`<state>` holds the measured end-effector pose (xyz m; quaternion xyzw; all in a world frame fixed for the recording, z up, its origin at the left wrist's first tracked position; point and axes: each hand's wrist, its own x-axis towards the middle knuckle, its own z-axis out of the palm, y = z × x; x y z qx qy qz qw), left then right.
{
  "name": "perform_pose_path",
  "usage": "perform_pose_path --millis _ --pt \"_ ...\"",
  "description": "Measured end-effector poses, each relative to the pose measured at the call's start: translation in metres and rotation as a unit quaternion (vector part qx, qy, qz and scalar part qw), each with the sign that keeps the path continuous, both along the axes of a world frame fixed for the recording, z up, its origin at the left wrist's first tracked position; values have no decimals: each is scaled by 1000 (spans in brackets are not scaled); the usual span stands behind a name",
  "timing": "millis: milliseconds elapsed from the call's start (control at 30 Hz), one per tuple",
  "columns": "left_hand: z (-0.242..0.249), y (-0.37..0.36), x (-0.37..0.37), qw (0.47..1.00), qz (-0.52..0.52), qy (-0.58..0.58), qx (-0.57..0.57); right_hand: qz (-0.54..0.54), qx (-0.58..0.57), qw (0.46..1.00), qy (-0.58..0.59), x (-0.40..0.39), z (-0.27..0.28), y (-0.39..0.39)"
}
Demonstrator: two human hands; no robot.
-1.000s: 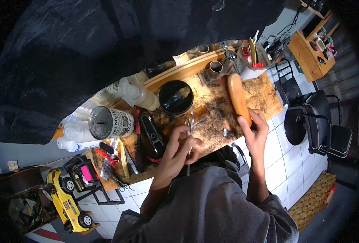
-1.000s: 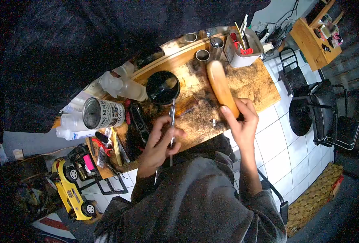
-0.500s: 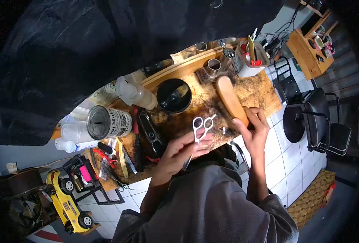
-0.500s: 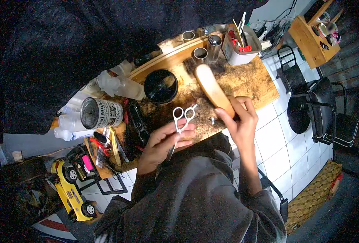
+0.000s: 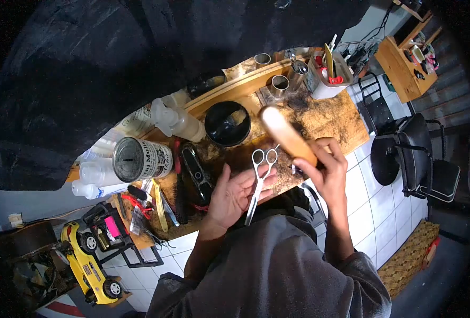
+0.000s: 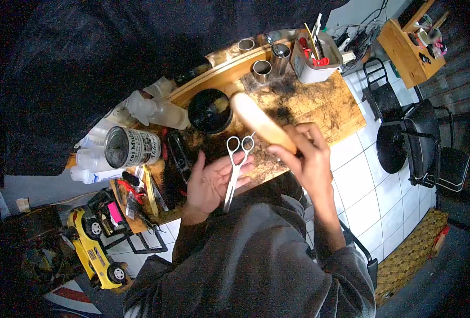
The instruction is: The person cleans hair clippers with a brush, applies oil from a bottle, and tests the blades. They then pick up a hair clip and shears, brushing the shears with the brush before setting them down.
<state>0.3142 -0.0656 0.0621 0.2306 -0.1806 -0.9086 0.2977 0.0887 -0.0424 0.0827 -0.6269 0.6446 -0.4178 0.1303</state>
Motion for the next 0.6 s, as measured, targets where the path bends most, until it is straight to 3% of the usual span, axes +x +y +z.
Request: perform_pose_path --millis 133,333,400,500,600 --pt "-2 1 0 1000 25 17 -5 -10 9 997 -75 0 4 1" --pt "2 -21 11 997 79 -13 -11 228 116 964 -68 1 -2 17" --pt "1 -22 13 995 100 10 17 241 127 960 -69 -1 1 19" --pt "-3 -20 12 999 36 9 26 324 128 935 -69 -11 -1 19" --pt "-8 -15 7 997 37 -57 -24 227 126 959 -117 -7 2 18"
